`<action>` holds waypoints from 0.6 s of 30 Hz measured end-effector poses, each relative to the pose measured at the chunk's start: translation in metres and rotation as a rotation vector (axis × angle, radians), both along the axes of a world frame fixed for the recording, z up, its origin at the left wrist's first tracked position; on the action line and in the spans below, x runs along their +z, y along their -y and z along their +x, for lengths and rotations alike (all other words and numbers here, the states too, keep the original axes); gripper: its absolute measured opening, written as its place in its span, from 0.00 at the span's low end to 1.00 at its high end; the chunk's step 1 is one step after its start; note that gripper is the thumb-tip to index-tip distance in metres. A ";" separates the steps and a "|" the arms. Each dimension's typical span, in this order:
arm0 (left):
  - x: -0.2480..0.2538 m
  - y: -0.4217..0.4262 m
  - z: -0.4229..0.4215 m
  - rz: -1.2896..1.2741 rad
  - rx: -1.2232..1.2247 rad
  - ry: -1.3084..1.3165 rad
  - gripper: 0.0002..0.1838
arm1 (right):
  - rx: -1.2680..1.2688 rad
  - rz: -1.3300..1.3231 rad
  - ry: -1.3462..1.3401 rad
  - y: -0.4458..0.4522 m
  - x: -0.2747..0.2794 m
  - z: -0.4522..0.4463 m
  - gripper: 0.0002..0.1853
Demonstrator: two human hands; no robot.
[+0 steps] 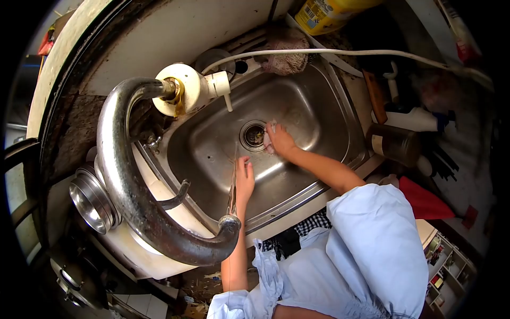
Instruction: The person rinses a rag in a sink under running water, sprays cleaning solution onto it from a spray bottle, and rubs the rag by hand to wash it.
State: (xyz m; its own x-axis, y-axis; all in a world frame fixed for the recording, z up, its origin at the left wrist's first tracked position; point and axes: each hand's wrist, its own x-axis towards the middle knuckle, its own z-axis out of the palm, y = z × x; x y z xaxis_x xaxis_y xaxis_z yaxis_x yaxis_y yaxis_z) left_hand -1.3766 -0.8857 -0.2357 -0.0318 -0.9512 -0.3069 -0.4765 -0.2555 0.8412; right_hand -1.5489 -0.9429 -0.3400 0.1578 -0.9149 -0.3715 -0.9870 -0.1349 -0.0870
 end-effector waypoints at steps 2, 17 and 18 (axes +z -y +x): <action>0.003 -0.008 -0.001 -0.027 -0.034 0.043 0.10 | 0.153 0.153 0.116 0.013 0.018 -0.014 0.25; -0.039 -0.046 0.012 -0.001 0.086 0.008 0.16 | -0.547 0.832 0.755 -0.031 0.046 0.019 0.30; -0.051 -0.049 0.019 -0.087 0.183 0.103 0.19 | -0.273 0.589 0.967 -0.040 0.023 0.030 0.29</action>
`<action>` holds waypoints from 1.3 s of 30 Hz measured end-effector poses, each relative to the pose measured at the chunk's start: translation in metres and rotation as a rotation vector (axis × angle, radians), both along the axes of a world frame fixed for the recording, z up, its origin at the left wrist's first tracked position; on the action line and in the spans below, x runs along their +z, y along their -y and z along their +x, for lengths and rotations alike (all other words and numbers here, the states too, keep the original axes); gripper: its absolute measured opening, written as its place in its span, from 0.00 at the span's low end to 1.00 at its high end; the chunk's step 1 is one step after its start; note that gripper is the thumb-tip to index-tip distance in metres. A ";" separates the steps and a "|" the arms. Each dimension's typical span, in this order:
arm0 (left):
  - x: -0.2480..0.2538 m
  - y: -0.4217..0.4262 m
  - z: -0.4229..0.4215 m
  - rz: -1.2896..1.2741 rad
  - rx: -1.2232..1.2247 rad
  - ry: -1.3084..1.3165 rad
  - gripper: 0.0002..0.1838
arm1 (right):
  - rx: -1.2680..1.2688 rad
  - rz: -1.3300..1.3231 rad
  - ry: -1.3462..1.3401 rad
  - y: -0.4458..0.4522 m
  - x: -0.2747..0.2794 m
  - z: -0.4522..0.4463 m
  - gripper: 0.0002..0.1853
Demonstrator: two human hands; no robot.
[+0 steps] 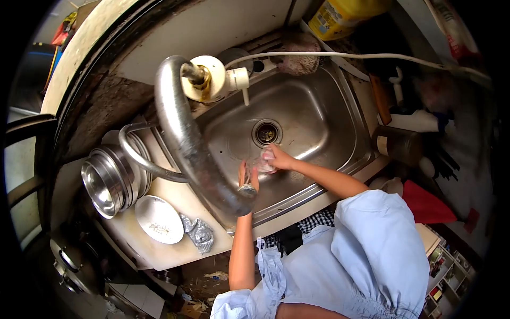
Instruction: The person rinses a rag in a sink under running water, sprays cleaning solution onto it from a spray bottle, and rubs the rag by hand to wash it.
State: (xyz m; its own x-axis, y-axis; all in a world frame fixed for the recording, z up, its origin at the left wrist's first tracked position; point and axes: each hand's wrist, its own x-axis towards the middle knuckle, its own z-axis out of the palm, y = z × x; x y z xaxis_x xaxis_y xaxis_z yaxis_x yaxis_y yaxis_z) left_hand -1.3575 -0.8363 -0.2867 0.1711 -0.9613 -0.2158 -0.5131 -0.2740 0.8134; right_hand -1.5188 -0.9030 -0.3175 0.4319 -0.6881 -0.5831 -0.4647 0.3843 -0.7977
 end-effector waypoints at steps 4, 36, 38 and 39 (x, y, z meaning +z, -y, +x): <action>-0.013 0.019 0.023 0.074 0.338 -0.428 0.23 | -0.128 -0.191 0.547 0.021 0.038 0.064 0.26; 0.119 0.132 -0.024 -0.179 -0.289 0.239 0.13 | -1.067 0.430 0.792 0.043 0.067 0.095 0.18; 0.104 0.127 -0.024 -0.288 -0.264 0.246 0.12 | -1.045 0.407 0.785 0.046 0.070 0.089 0.18; 0.096 0.123 -0.024 -0.296 -0.157 0.188 0.12 | -0.989 0.348 0.725 0.048 0.077 0.085 0.19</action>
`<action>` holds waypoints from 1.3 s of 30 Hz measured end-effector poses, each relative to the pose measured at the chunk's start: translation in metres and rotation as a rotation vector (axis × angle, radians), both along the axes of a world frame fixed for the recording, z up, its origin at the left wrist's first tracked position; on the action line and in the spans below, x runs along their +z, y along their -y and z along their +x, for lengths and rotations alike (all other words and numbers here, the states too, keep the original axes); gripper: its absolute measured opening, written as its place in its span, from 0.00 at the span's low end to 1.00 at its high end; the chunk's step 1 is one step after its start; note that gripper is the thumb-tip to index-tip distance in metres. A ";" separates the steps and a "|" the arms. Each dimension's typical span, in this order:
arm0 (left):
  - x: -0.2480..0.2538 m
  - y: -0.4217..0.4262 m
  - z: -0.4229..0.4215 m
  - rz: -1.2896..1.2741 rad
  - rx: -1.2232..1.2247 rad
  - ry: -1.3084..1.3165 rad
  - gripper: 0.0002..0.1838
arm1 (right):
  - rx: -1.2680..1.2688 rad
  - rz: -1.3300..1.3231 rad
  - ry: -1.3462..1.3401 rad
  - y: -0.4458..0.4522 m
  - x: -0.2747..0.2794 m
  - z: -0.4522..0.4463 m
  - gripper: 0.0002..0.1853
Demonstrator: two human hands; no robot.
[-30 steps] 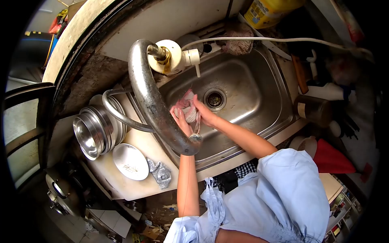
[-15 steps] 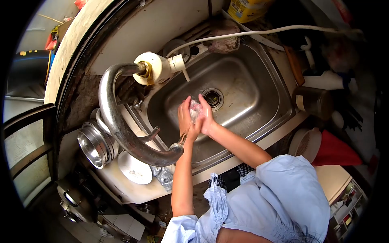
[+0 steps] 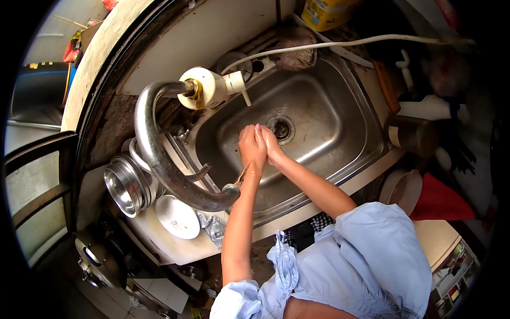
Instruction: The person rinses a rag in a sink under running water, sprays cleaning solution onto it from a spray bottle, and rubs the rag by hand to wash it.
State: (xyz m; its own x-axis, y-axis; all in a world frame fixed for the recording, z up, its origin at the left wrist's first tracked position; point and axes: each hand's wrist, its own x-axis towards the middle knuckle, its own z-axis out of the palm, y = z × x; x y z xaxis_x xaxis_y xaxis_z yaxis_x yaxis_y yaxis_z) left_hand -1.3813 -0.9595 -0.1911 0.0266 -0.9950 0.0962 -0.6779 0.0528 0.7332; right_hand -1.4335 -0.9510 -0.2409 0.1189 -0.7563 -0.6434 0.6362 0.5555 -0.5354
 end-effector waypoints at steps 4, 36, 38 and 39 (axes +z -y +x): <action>-0.041 -0.039 0.000 0.153 0.447 -0.099 0.15 | 0.298 0.254 0.151 0.001 0.007 -0.015 0.19; 0.005 -0.130 0.028 0.370 0.253 -0.406 0.13 | 0.479 0.258 -1.558 0.035 -0.099 -0.122 0.25; 0.013 -0.132 0.026 0.350 0.253 -0.359 0.12 | 0.206 -0.041 -1.693 0.042 -0.101 -0.078 0.27; 0.018 -0.132 0.025 0.333 0.250 -0.321 0.12 | 0.357 -0.064 -1.691 0.043 -0.101 -0.055 0.32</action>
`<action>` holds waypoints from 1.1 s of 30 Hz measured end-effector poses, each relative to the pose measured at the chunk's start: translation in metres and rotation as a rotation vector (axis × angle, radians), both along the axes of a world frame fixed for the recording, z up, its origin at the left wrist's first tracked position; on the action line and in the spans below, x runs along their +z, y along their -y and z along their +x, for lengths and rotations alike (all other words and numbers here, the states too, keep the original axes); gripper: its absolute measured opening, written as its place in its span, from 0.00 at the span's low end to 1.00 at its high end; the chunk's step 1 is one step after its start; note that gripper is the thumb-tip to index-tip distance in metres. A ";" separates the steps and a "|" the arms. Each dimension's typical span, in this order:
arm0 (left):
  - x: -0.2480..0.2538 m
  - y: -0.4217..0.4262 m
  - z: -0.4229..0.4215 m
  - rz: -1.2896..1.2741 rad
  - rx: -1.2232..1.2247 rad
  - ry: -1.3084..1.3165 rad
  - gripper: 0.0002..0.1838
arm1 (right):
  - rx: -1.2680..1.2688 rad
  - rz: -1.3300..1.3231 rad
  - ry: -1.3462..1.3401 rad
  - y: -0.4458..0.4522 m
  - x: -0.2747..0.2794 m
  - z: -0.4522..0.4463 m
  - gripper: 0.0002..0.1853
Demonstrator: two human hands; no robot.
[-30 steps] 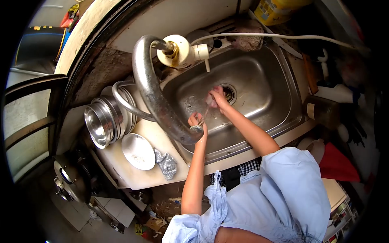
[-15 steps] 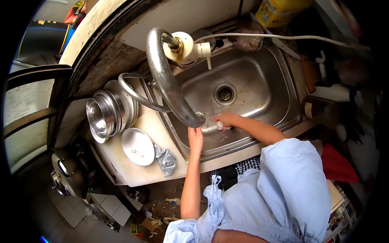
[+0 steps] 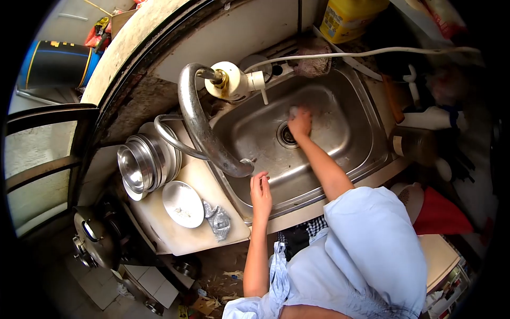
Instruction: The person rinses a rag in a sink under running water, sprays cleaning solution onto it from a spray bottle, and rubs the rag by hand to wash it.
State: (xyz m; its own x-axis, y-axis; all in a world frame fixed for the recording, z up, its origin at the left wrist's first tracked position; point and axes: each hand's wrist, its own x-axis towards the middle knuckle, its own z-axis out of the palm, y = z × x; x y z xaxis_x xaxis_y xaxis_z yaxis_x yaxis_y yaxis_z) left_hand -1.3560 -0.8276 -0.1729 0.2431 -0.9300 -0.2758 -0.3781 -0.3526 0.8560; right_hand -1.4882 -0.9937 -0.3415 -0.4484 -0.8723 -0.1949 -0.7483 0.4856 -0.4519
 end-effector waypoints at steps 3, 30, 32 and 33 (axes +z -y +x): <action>0.008 -0.003 0.001 -0.031 -0.013 0.059 0.10 | 0.638 -0.062 0.071 -0.020 -0.023 0.063 0.24; 0.015 0.007 0.023 0.194 0.192 -1.351 0.34 | 0.821 -0.100 0.360 -0.054 0.204 0.062 0.21; 0.019 0.034 0.027 0.144 0.204 -1.506 0.35 | 0.764 -0.129 0.643 -0.052 0.215 0.073 0.22; 0.015 0.046 0.030 0.096 0.219 -1.459 0.36 | 0.827 -0.321 0.679 -0.046 0.202 0.078 0.21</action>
